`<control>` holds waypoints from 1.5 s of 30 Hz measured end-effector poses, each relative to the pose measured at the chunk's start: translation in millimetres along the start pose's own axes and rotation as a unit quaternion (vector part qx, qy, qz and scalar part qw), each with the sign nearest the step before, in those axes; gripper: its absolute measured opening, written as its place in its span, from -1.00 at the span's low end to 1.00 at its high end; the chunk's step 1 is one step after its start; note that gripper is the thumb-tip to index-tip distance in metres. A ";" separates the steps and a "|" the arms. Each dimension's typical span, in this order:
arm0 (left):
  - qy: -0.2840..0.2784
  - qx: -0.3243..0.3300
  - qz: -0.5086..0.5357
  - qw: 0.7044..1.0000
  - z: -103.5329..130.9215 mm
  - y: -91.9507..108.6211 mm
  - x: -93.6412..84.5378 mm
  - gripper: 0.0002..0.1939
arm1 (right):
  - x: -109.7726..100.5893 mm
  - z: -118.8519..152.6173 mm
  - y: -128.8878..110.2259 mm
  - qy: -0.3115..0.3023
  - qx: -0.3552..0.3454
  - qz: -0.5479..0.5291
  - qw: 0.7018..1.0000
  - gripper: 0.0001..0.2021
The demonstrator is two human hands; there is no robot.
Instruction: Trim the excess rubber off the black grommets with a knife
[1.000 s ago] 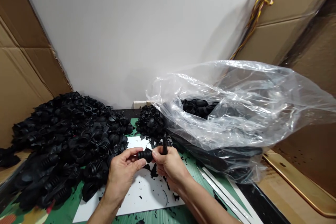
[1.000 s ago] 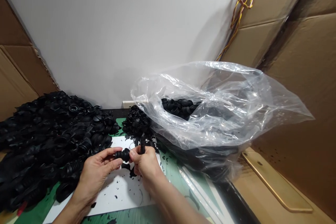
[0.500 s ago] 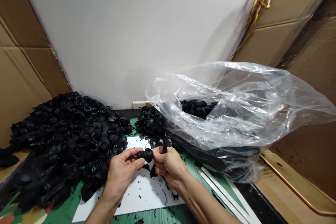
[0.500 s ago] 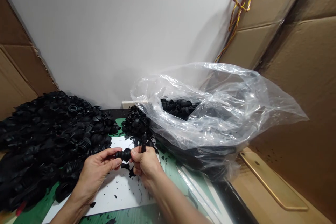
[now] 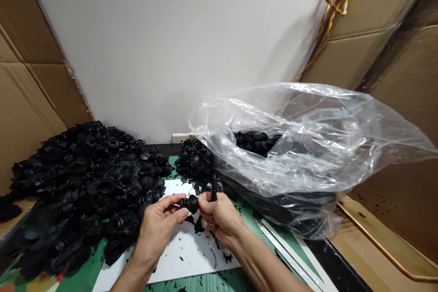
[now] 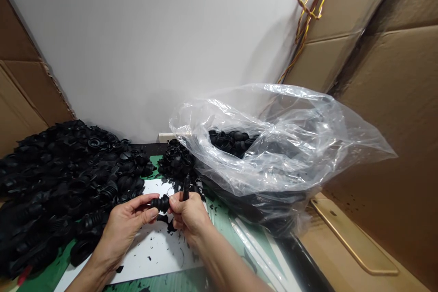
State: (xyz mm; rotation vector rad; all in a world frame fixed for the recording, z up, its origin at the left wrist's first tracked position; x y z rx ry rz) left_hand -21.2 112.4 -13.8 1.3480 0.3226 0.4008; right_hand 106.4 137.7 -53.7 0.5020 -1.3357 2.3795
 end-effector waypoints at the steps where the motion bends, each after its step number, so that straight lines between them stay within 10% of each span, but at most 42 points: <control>1: -0.002 0.004 0.001 1.000 -0.4 -0.4 -0.2 -0.64 | -0.1 -0.3 0.2 -0.001 0.001 0.001 1.000 -0.58; 12: 0.001 0.060 -0.003 0.998 -4.6 -0.4 -3.4 -0.65 | 1.8 1.5 -5.3 -0.008 -0.031 0.033 0.999 -0.59; 18: -0.006 -0.063 0.054 0.997 -3.1 -16.5 -4.7 -0.58 | 10.3 12.0 -22.7 -0.036 -0.167 0.137 0.976 -0.74; 24: -0.010 -0.040 0.041 0.998 -4.1 -17.7 -3.8 -0.54 | 16.2 24.2 -38.1 -0.023 -0.300 0.179 0.937 -0.98; 34: 0.005 0.275 -0.114 0.955 8.3 21.2 -1.6 -0.65 | 3.5 5.8 -20.5 0.013 -0.184 0.130 0.974 -0.80; 45: 0.003 0.264 -0.092 0.960 3.0 18.0 -4.0 -0.70 | 7.4 9.1 -11.6 -0.016 -0.076 0.028 0.997 -0.58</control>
Point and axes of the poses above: each hand's wrist, its own z-axis away from the middle knuckle, its own x-axis out of the palm, y = z × x, the point moved 9 cm from there along -z, towards the middle knuckle, and after that the axes turned 13 degrees about y, right-handed, at the moved point
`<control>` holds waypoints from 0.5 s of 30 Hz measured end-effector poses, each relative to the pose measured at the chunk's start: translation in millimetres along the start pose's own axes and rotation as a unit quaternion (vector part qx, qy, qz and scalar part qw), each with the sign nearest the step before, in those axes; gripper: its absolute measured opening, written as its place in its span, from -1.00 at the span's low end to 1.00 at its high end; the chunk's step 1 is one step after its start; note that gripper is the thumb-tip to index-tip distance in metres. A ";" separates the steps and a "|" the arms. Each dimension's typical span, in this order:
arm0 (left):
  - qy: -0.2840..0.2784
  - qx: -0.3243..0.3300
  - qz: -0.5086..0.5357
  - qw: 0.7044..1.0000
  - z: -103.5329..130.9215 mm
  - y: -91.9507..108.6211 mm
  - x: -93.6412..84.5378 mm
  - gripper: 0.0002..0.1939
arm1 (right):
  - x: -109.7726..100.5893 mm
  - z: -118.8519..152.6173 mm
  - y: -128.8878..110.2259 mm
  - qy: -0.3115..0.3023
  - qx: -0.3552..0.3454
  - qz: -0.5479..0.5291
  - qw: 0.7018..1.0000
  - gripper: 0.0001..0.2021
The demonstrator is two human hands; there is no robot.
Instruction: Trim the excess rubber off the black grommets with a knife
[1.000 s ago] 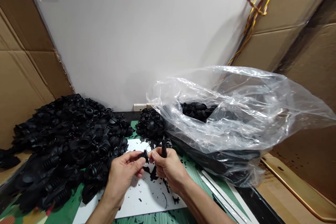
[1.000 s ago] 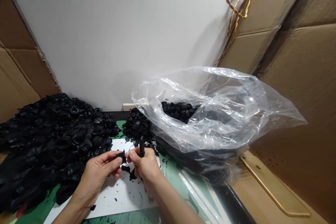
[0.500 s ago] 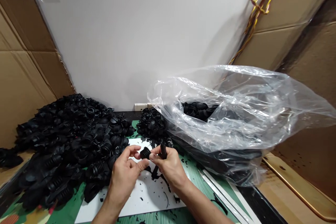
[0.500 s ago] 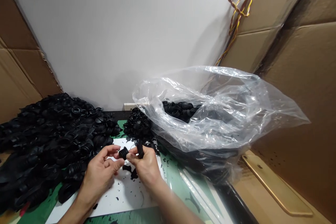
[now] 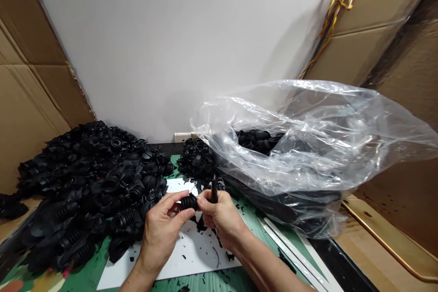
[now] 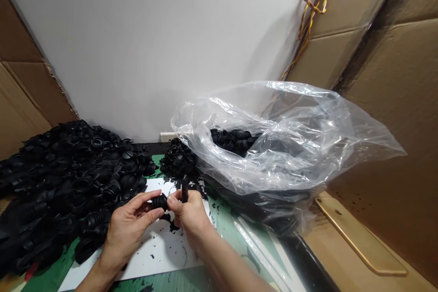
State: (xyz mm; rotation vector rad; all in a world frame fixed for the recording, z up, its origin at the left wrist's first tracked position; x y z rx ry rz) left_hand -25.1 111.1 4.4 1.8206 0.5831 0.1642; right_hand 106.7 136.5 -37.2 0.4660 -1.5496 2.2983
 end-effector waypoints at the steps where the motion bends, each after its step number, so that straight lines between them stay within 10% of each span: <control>1: 0.002 -0.007 0.001 1.000 -0.2 0.2 0.1 -0.71 | -0.4 -0.1 0.4 0.002 0.004 -0.004 1.000 -0.58; 15: -0.008 -0.088 0.019 0.996 2.7 -3.7 2.2 -0.77 | -2.2 -0.8 5.1 0.003 0.033 -0.015 0.999 -0.63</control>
Point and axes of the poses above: each hand's wrist, its own z-axis away from the middle knuckle, its own x-axis out of the palm, y = z × x, the point moved 9 cm from there along -z, towards the middle knuckle, and after that the axes turned 13 degrees about y, right-handed, at the moved point
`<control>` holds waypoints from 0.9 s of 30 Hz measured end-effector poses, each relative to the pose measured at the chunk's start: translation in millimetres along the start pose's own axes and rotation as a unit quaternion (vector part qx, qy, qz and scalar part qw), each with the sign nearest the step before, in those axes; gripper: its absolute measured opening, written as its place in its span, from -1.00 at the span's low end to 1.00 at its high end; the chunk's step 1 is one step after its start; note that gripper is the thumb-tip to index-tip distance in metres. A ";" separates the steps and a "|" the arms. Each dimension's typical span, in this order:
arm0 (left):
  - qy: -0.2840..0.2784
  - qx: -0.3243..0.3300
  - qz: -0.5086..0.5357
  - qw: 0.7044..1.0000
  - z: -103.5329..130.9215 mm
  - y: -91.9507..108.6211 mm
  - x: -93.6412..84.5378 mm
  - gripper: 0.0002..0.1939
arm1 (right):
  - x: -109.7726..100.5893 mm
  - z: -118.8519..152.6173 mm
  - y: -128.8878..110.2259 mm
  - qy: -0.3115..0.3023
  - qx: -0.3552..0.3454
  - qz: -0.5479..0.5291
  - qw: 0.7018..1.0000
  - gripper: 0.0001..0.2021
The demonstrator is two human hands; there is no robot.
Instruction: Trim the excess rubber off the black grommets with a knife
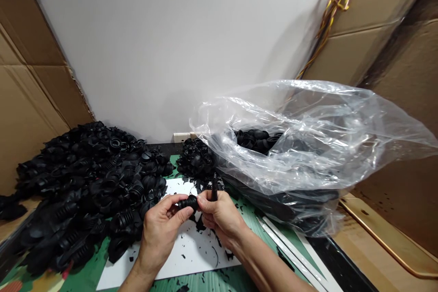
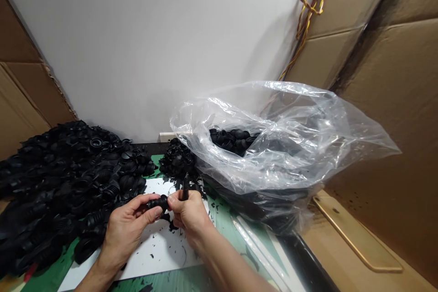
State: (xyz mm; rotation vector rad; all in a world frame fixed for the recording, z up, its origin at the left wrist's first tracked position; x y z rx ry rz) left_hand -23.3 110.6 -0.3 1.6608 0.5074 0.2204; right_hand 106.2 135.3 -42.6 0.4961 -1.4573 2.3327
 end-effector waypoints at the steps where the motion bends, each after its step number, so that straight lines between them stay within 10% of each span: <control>1: -0.002 -0.004 0.000 1.000 0.1 -0.7 0.4 -0.76 | -0.1 -0.3 0.8 0.000 0.003 0.000 1.000 -0.63; 20: 0.005 0.068 -0.046 0.997 0.2 6.9 -2.9 -0.85 | 8.0 -0.4 10.9 -0.052 0.046 0.004 0.998 -0.54; 27: 0.009 0.037 -0.037 0.999 -1.6 -1.0 -3.3 -0.82 | -17.2 0.5 -41.9 0.053 -0.155 -0.009 0.986 -0.59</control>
Point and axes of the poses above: each hand's wrist, its own z-axis away from the middle knuckle, its own x-axis out of the palm, y = z × x, the point moved 9 cm from there along -z, towards the middle knuckle, and after that the axes turned 13 degrees about y, right-handed, at the moved point
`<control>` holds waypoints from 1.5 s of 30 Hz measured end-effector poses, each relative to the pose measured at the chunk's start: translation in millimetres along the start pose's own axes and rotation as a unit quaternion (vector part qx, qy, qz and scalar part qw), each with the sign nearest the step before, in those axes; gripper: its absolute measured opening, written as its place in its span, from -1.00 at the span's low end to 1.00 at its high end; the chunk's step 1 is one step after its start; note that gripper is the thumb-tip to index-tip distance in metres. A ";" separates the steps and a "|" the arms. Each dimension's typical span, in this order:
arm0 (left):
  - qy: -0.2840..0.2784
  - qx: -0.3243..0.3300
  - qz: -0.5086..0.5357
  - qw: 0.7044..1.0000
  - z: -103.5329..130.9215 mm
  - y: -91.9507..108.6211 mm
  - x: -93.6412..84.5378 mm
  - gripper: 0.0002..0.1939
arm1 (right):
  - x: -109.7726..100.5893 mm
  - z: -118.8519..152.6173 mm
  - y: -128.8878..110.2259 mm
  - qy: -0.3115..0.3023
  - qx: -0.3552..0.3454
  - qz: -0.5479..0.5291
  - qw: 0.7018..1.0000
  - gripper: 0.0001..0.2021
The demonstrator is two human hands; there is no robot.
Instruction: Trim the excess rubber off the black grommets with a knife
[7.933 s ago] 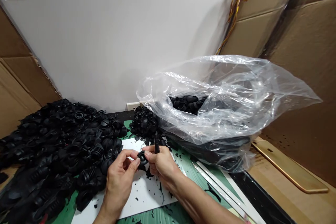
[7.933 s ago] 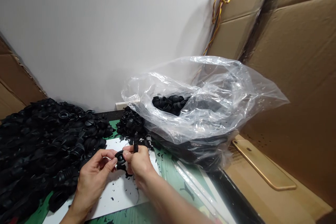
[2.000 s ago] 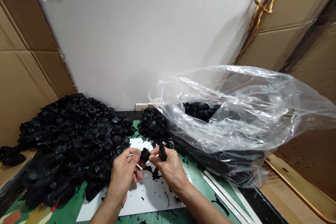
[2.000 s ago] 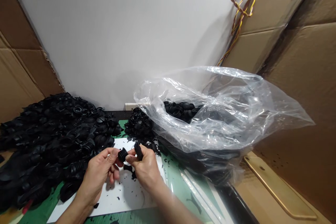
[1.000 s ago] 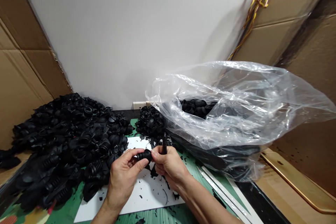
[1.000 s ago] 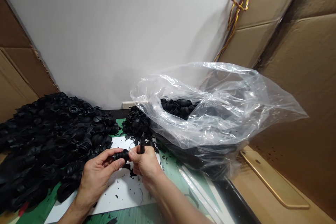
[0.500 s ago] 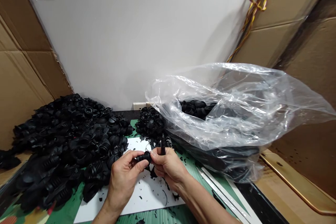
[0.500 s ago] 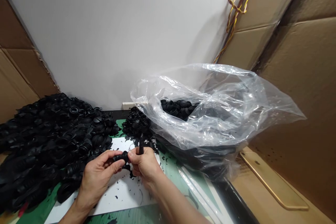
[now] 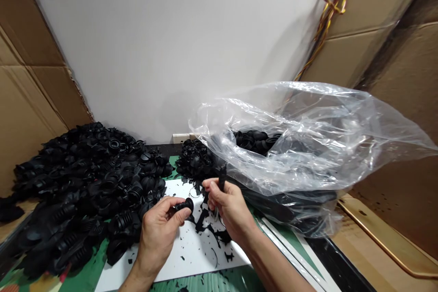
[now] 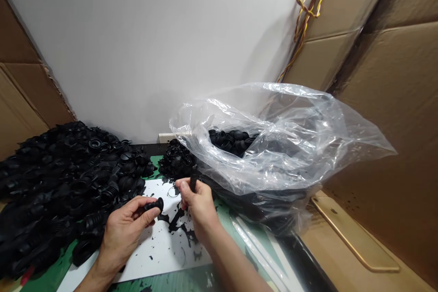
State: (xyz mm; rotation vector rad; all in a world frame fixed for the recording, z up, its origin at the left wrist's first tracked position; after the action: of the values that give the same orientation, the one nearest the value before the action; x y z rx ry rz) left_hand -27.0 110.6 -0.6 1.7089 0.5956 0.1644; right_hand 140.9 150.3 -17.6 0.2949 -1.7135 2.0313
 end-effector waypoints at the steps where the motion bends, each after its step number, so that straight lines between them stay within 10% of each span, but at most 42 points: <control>1: -0.001 -0.001 0.000 1.000 0.1 -0.4 0.3 -0.81 | -3.3 -1.4 -9.1 0.007 -0.030 -0.005 1.000 -0.57; 6: 0.005 0.026 0.000 1.000 0.3 4.6 -1.9 -0.84 | -9.5 -1.1 -39.5 -0.013 -0.170 0.067 0.983 -0.48; 19: 0.002 0.042 -0.035 0.998 1.8 8.9 -2.3 -0.87 | 13.1 14.0 -31.3 -0.121 -0.132 0.063 0.982 -0.70; 45: -0.043 0.078 -0.064 0.994 4.0 6.5 5.5 -0.87 | 21.0 17.9 -11.1 -0.109 -0.143 0.048 0.982 -0.89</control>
State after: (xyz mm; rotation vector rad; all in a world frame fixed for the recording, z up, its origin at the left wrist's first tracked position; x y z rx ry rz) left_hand -18.7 109.0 3.5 1.8123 0.6666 -0.0482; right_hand 125.6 138.5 5.1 0.3550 -2.1649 1.8388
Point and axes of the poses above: each hand's wrist, its own z-axis away from the middle knuckle, its own x-axis out of the palm, y = z × x, the point moved 9 cm from there along -z, towards the middle knuckle, and after that the axes turned 13 degrees about y, right-handed, at the moved point
